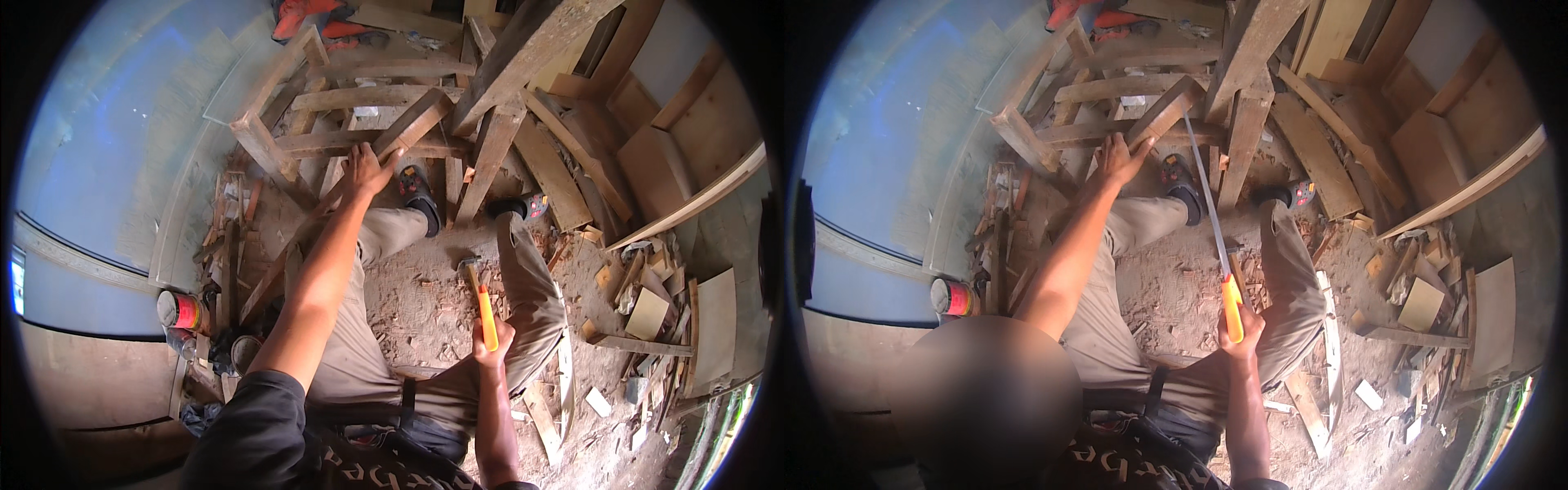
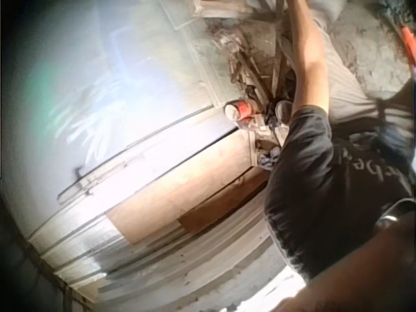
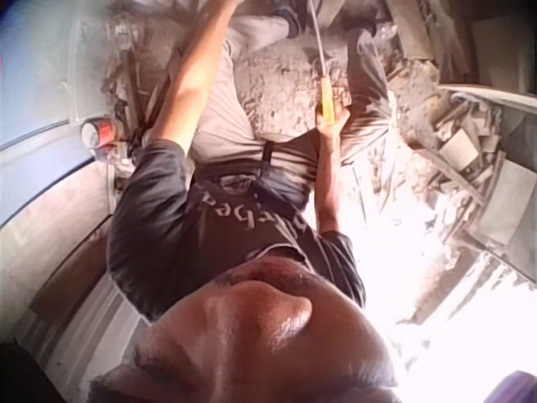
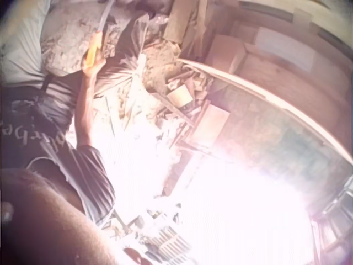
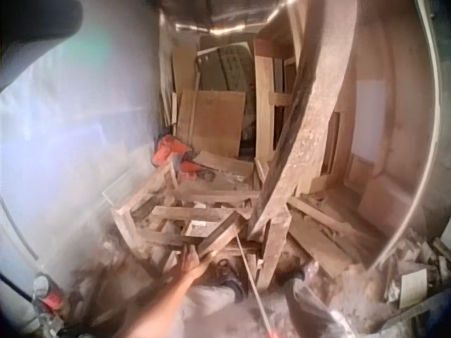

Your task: The person sits on the floor and uses a hand saw to cut a wooden plank resting on a wooden frame. They hold the plank with one hand and saw with the other, then reposition the plank to continue cutting.

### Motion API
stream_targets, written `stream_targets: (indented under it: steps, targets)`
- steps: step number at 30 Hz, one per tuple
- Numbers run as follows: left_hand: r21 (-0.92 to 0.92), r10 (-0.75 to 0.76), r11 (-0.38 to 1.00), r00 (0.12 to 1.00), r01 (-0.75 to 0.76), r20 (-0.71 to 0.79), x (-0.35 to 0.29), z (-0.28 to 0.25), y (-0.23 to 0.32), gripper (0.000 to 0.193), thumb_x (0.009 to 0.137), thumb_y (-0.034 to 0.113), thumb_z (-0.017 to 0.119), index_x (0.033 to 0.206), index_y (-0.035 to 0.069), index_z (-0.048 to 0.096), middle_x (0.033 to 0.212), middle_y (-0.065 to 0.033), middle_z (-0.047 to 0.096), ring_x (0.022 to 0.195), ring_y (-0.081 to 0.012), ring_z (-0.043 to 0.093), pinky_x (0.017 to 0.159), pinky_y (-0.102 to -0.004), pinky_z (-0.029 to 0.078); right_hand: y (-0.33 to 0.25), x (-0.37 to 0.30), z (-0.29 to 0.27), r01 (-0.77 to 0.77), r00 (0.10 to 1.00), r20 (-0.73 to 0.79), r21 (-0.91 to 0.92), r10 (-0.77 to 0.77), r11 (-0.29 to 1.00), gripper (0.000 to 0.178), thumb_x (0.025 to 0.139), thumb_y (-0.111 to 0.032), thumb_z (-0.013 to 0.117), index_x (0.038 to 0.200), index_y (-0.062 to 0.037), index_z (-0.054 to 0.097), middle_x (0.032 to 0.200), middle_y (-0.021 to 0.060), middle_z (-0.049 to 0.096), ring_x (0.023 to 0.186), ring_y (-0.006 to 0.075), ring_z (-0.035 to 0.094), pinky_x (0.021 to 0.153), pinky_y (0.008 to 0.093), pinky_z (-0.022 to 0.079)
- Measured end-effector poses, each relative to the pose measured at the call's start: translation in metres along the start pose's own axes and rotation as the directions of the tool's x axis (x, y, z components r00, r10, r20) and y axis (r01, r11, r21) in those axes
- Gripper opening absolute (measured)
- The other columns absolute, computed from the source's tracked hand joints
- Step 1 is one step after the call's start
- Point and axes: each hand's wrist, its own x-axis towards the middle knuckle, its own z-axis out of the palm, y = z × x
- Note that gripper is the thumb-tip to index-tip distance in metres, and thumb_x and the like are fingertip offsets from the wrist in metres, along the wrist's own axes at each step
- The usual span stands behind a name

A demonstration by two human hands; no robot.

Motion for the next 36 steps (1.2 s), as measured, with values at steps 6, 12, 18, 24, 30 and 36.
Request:
stream_targets:
  steps: [6, 12, 18, 24, 30, 36]
  targets:
    - [0.053, -0.016, 0.998, 0.999, 0.018, -0.040, -0.018, 0.003, -0.005, 0.096, 0.071, 0.075, 0.072, 0.123, -0.002, 0.049, 0.123, -0.0234, 0.056, 0.120, -0.0392, 0.053, 0.104, -0.0556, 0.036, 0.001, -0.013, -0.001, -0.043, 0.998, 0.058, 0.082, 0.038, 0.996, 0.009, 0.070, -0.004, 0.067, 0.076, 0.0002, 0.064, 0.061, 0.0131, 0.058, 0.052, 0.0315, 0.062, 0.052, 0.0362, 0.049]
    - [-0.017, -0.024, 1.000, 0.993, 0.026, 0.113, -0.010, -0.017, 0.000, 0.094, 0.074, 0.072, 0.071, 0.125, -0.004, 0.048, 0.119, -0.0281, 0.063, 0.115, -0.0436, 0.059, 0.098, -0.0545, 0.044, 0.001, -0.001, 0.005, -0.096, 0.991, 0.100, 0.115, 0.084, 0.989, 0.005, 0.070, -0.002, 0.065, 0.073, -0.0010, 0.062, 0.058, 0.0108, 0.056, 0.047, 0.0281, 0.060, 0.049, 0.0351, 0.047]
    - [-0.208, -0.098, 0.973, 0.995, 0.101, 0.022, 0.003, 0.003, -0.018, 0.081, 0.081, 0.071, 0.061, 0.114, -0.003, 0.060, 0.100, -0.0307, 0.069, 0.097, -0.0441, 0.068, 0.090, -0.0510, 0.051, -0.006, 0.076, 0.023, -0.104, 0.979, 0.191, 0.188, 0.067, 0.977, 0.007, 0.075, -0.007, 0.064, 0.071, -0.0012, 0.061, 0.056, 0.0065, 0.057, 0.047, 0.0203, 0.060, 0.048, 0.0320, 0.047]
    - [-0.116, -0.034, 0.993, 0.992, 0.020, -0.118, -0.008, 0.010, -0.009, 0.062, 0.084, 0.060, 0.065, 0.097, 0.000, 0.064, 0.085, -0.0221, 0.071, 0.081, -0.0410, 0.071, 0.079, -0.0509, 0.054, 0.003, 0.148, 0.060, -0.078, 0.962, 0.271, 0.167, 0.030, 0.983, 0.008, 0.075, -0.008, 0.061, 0.071, -0.0008, 0.062, 0.057, 0.0091, 0.058, 0.048, 0.0223, 0.061, 0.050, 0.0315, 0.048]
    - [-0.067, 0.055, 0.994, 0.943, -0.082, -0.329, -0.011, 0.016, -0.007, 0.053, 0.080, 0.054, 0.072, 0.092, 0.004, 0.062, 0.080, -0.0172, 0.069, 0.076, -0.0355, 0.068, 0.077, -0.0459, 0.049, 0.017, 0.186, 0.077, -0.080, 0.943, 0.331, 0.110, 0.039, 0.991, 0.006, 0.077, -0.006, 0.063, 0.078, -0.0008, 0.066, 0.060, 0.0086, 0.061, 0.051, 0.0195, 0.062, 0.051, 0.0316, 0.049]
    - [-0.091, 0.008, 0.995, 0.960, -0.034, -0.279, -0.006, 0.016, -0.006, 0.054, 0.078, 0.054, 0.074, 0.093, 0.003, 0.064, 0.089, -0.0172, 0.070, 0.085, -0.0354, 0.068, 0.082, -0.0486, 0.048, 0.015, 0.196, 0.080, 0.038, 0.942, 0.321, 0.180, -0.095, 0.983, 0.012, 0.088, -0.004, 0.062, 0.077, 0.0006, 0.062, 0.056, 0.0059, 0.053, 0.046, 0.0131, 0.051, 0.046, 0.0300, 0.041]
